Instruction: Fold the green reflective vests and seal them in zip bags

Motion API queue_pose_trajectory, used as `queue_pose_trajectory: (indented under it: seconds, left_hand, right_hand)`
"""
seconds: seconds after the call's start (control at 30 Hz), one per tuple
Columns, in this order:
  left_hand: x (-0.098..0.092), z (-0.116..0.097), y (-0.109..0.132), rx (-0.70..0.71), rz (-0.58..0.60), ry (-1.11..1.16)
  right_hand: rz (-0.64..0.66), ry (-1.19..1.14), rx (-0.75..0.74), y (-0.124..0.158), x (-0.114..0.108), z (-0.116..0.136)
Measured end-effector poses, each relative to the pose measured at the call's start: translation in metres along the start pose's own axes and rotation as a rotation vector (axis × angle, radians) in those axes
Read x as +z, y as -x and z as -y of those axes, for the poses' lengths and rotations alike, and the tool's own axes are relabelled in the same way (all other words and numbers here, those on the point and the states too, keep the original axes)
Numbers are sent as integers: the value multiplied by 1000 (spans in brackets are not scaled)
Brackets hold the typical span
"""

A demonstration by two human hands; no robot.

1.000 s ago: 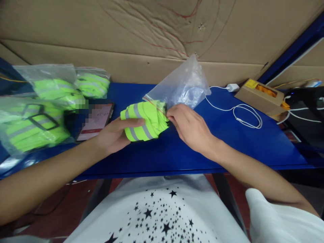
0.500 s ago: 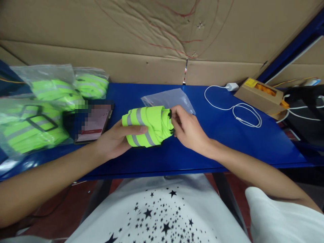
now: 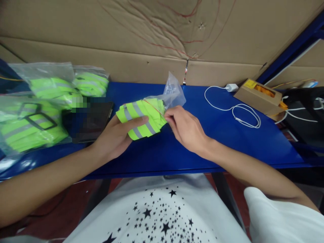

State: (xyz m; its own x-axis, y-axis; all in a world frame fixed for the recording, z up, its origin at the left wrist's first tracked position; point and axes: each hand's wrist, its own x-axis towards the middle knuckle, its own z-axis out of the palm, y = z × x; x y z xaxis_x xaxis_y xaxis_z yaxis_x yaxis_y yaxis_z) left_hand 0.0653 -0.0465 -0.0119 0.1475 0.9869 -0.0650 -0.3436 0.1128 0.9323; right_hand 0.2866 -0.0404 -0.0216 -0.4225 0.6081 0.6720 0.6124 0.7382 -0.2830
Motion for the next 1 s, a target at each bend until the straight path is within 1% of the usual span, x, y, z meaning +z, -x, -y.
queue_pose_trajectory:
  seconds: [0.07, 0.2, 0.27, 0.37, 0.43, 0.5, 0.57, 0.67, 0.77, 0.83, 1.0]
  left_hand:
    - [0, 1, -2, 19, -40, 22]
    - [0, 2, -4, 60, 47, 59]
    - [1, 3, -5, 46, 57, 72]
    - [2, 2, -7, -18, 33, 80]
    - [2, 0, -10, -36, 25, 83]
    - [1, -3, -14, -25, 22, 88]
    - [-1, -8, -17, 1, 30, 88]
    - [-3, -16, -19, 93, 53, 60]
    - [-4, -20, -19, 182, 86, 21]
    - [-5, -18, -18, 173, 93, 8]
    - [-5, -6, -16, 71, 135, -23]
  right_hand:
    - [-19, 38, -35, -1, 2, 0]
    - [-43, 41, -101, -1, 8, 8]
    - [-12, 41, -97, -1, 10, 14]
    - [32, 25, -75, -3, 11, 20]
    - [26, 11, -54, -3, 9, 19]
    - [10, 35, -12, -3, 7, 15]
    - [33, 82, 52, -3, 5, 10]
    - [114, 100, 138, -3, 5, 7]
    - [112, -13, 187, -4, 4, 12]
    - [79, -65, 207, -6, 3, 16]
    - [40, -14, 237, -8, 3, 12]
